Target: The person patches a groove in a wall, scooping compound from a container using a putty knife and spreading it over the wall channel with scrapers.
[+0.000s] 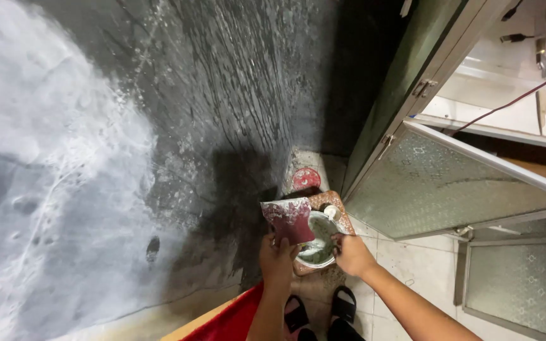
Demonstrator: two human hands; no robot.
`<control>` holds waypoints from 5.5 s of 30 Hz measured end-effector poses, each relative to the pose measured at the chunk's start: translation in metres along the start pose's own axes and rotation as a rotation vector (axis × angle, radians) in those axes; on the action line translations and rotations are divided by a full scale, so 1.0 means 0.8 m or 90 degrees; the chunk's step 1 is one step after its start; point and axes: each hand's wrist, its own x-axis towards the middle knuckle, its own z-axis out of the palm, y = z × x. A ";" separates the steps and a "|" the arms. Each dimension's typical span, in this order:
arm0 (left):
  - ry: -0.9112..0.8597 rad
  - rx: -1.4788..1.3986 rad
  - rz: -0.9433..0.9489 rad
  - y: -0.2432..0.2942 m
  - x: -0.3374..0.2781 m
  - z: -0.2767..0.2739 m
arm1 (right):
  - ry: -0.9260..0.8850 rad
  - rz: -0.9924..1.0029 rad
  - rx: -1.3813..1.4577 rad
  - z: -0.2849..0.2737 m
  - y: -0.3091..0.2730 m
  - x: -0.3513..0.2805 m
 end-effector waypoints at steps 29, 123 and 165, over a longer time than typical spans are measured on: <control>0.024 0.153 -0.059 -0.141 0.149 -0.043 | -0.017 0.277 0.072 0.276 0.105 0.117; -0.126 0.639 0.253 0.036 0.031 -0.018 | 0.044 0.261 0.891 -0.051 0.060 -0.064; -0.148 0.237 0.206 0.045 0.045 0.019 | 0.528 -0.383 0.121 -0.018 0.056 -0.105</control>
